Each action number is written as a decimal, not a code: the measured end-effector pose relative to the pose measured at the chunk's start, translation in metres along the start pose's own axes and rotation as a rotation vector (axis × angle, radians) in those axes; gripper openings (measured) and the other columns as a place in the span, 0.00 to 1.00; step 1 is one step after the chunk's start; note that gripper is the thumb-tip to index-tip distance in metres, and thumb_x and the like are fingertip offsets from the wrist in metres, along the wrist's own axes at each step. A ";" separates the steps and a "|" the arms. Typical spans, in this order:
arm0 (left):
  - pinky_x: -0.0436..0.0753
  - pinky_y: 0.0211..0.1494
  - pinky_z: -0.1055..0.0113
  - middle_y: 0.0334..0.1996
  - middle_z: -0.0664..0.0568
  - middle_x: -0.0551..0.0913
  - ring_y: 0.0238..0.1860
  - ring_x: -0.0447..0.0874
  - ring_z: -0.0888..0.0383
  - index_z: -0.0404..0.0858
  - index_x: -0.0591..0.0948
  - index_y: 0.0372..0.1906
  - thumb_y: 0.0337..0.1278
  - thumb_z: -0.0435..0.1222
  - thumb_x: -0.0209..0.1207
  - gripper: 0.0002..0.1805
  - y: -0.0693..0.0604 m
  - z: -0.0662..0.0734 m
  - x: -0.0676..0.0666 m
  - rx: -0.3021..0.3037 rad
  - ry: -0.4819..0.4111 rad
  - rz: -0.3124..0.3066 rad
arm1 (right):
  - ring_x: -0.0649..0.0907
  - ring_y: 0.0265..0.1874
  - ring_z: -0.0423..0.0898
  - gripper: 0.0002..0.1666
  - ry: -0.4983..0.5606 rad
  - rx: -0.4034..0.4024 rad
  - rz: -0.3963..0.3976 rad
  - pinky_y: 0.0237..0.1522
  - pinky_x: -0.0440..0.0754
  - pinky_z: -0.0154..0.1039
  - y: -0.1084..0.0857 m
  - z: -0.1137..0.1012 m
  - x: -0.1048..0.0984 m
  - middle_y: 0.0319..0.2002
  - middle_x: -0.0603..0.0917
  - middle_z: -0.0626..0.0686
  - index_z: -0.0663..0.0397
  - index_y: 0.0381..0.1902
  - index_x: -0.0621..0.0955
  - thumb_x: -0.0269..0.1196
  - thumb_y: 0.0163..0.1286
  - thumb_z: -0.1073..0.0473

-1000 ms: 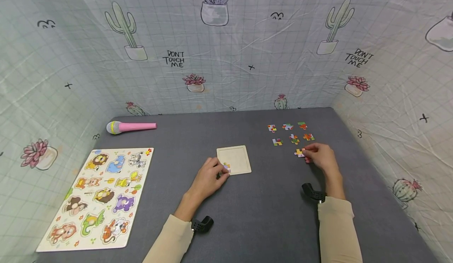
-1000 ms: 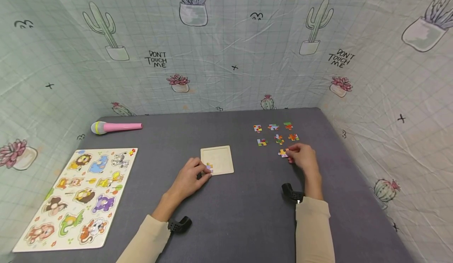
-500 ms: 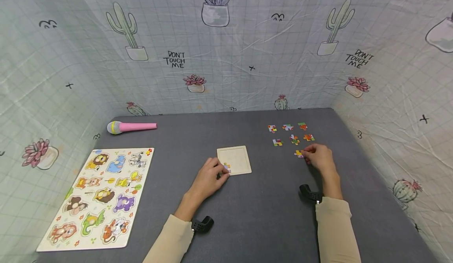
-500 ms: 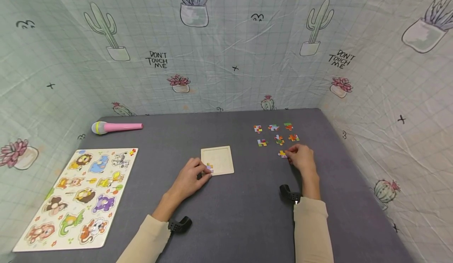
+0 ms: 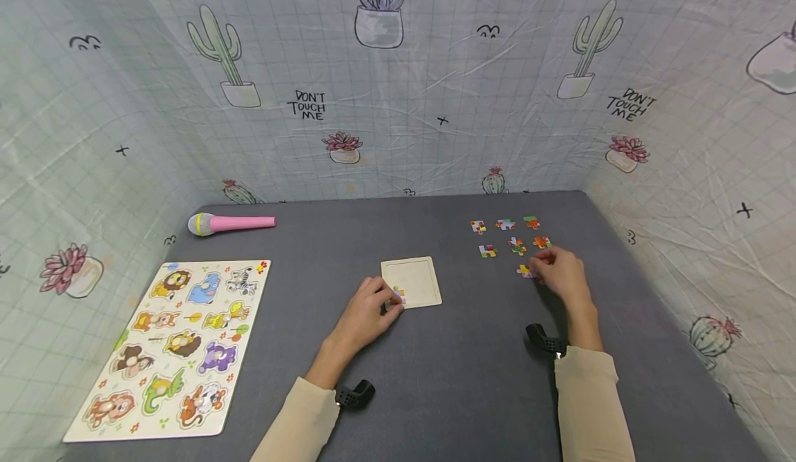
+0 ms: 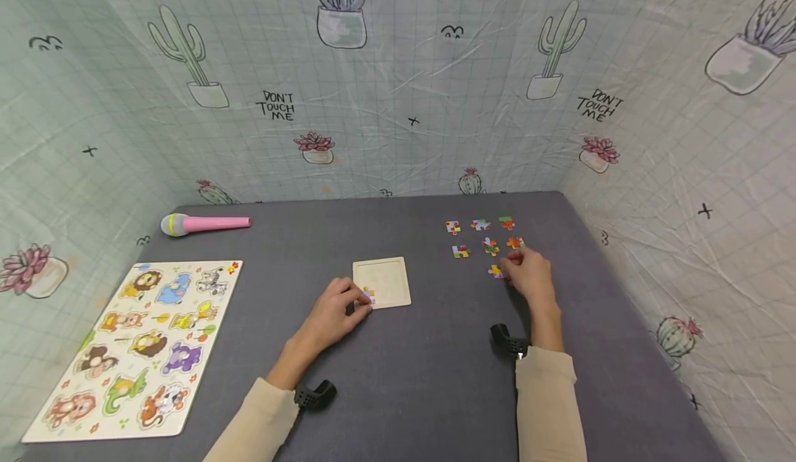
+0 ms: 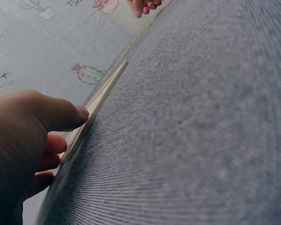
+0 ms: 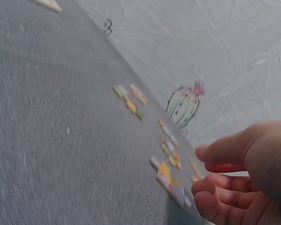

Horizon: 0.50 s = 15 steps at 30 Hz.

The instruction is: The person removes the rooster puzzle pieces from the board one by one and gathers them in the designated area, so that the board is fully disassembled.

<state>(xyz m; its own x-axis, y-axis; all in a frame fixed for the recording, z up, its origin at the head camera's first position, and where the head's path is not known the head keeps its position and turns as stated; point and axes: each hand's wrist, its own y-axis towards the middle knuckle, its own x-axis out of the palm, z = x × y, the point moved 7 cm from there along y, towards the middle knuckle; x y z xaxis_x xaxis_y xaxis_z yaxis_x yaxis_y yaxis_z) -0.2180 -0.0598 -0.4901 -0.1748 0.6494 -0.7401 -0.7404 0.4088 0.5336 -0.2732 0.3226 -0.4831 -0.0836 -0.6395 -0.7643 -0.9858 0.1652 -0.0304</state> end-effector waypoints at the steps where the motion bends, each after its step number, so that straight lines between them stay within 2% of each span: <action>1: 0.75 0.40 0.65 0.32 0.55 0.78 0.35 0.71 0.59 0.44 0.87 0.30 0.51 0.35 0.73 0.05 0.000 0.000 -0.001 -0.004 -0.009 0.002 | 0.84 0.24 0.40 0.20 0.005 -0.008 0.008 0.28 0.80 0.34 0.000 -0.003 0.000 0.37 0.87 0.63 0.66 0.50 0.80 0.61 0.73 0.53; 6: 0.76 0.40 0.66 0.33 0.55 0.80 0.36 0.74 0.59 0.43 0.87 0.32 0.53 0.35 0.72 0.03 0.001 -0.003 -0.003 -0.022 -0.038 0.008 | 0.86 0.25 0.43 0.19 0.034 -0.053 0.013 0.28 0.81 0.34 0.001 -0.021 0.004 0.38 0.87 0.64 0.65 0.50 0.81 0.61 0.74 0.53; 15: 0.78 0.40 0.65 0.33 0.55 0.81 0.36 0.77 0.60 0.41 0.88 0.32 0.51 0.32 0.72 0.04 0.002 -0.003 -0.008 -0.032 -0.043 0.041 | 0.80 0.20 0.40 0.13 0.001 -0.165 0.034 0.25 0.77 0.35 -0.001 -0.055 0.022 0.31 0.85 0.59 0.63 0.45 0.82 0.63 0.71 0.57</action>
<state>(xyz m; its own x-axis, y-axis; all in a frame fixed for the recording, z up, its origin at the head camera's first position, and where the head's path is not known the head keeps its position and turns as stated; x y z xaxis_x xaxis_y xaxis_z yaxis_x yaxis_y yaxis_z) -0.2194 -0.0662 -0.4839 -0.1779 0.6924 -0.6993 -0.7535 0.3612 0.5493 -0.2817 0.2669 -0.4648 -0.1177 -0.6361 -0.7626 -0.9929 0.0617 0.1018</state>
